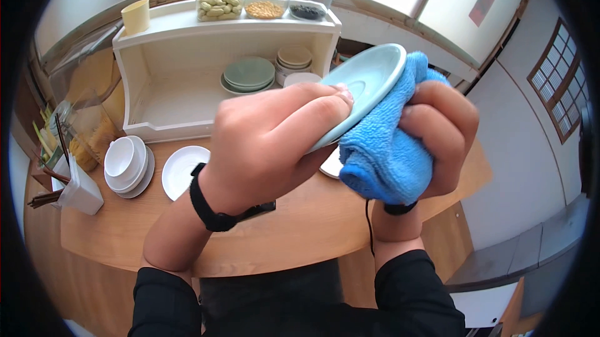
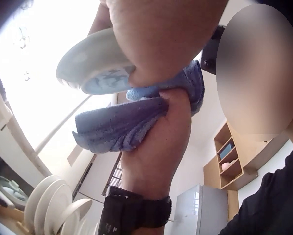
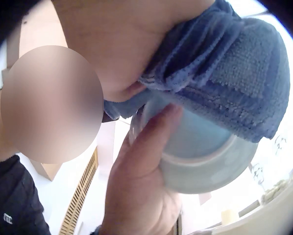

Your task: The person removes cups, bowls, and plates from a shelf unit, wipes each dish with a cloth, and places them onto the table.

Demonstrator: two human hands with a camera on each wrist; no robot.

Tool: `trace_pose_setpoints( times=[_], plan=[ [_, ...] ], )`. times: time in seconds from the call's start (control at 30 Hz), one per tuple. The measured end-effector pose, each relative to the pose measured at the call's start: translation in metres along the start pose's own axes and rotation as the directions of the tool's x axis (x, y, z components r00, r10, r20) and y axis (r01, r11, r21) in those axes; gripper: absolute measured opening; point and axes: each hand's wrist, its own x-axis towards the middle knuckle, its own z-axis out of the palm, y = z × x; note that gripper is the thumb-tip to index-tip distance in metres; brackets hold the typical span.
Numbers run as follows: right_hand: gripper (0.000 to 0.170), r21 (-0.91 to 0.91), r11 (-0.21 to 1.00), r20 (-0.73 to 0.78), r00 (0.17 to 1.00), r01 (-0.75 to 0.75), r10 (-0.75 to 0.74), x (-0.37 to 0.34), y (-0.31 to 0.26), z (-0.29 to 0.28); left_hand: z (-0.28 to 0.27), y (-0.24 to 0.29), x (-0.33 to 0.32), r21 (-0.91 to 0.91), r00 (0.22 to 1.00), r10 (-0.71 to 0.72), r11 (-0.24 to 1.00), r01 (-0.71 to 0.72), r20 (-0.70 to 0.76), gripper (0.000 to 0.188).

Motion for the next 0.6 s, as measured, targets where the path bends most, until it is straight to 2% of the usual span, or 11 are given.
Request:
trace_pose_setpoints(
  times=[0.03,0.1,0.13,0.27,0.3,0.37,0.4,0.43,0.5,0.53,0.6],
  plan=[
    [0.049,-0.007,1.000,0.006,1.000,-0.012,0.012,-0.001,0.003,-0.002,0.001,0.002,-0.001,-0.012,1.000,-0.005,1.000,0.005,0.008,0.027],
    [0.047,-0.038,0.982,0.007,0.983,-0.184,0.184,0.000,0.014,-0.004,0.002,0.004,-0.001,0.060,0.992,0.111,0.992,-0.107,-0.059,0.027],
    [0.047,0.039,0.964,-0.009,0.965,-0.263,0.263,-0.001,0.015,-0.002,0.000,0.008,0.000,0.017,0.995,0.089,0.996,-0.088,-0.044,0.026],
    [0.043,-0.111,0.985,0.112,0.983,-0.131,0.143,0.012,-0.015,-0.025,0.008,0.001,-0.005,-0.124,0.990,0.083,0.987,-0.098,-0.118,0.027],
    [0.045,-0.138,0.986,0.222,0.967,-0.099,0.128,0.016,-0.031,-0.031,0.006,0.001,-0.003,-0.126,0.990,0.087,0.987,-0.102,-0.114,0.027],
    [0.044,-0.094,0.991,0.224,0.968,-0.097,0.116,0.011,-0.029,-0.034,0.000,0.006,-0.002,-0.118,0.995,0.080,0.989,-0.086,-0.056,0.026],
    [0.043,-0.045,0.995,0.229,0.969,-0.089,0.097,0.008,-0.027,-0.034,0.002,0.003,-0.006,-0.092,0.988,0.135,0.986,-0.142,-0.076,0.027],
    [0.034,-0.081,0.991,0.080,0.991,-0.102,0.109,0.003,-0.013,-0.021,0.006,0.002,-0.008,-0.104,0.976,0.177,0.976,-0.191,-0.130,0.030],
    [0.030,0.113,0.966,0.013,0.972,-0.233,0.233,0.006,0.012,-0.011,0.001,0.009,-0.008,-0.079,0.984,0.141,0.986,-0.149,-0.108,0.031],
    [0.036,0.254,0.898,-0.020,0.927,-0.358,0.375,-0.002,0.015,-0.001,0.001,0.009,-0.007,-0.078,0.984,0.145,0.985,-0.153,-0.103,0.031],
    [0.034,0.196,0.933,-0.015,0.951,-0.300,0.309,0.005,0.003,-0.005,0.001,0.009,-0.005,-0.023,0.979,0.177,0.983,-0.181,-0.104,0.028]
  ],
)
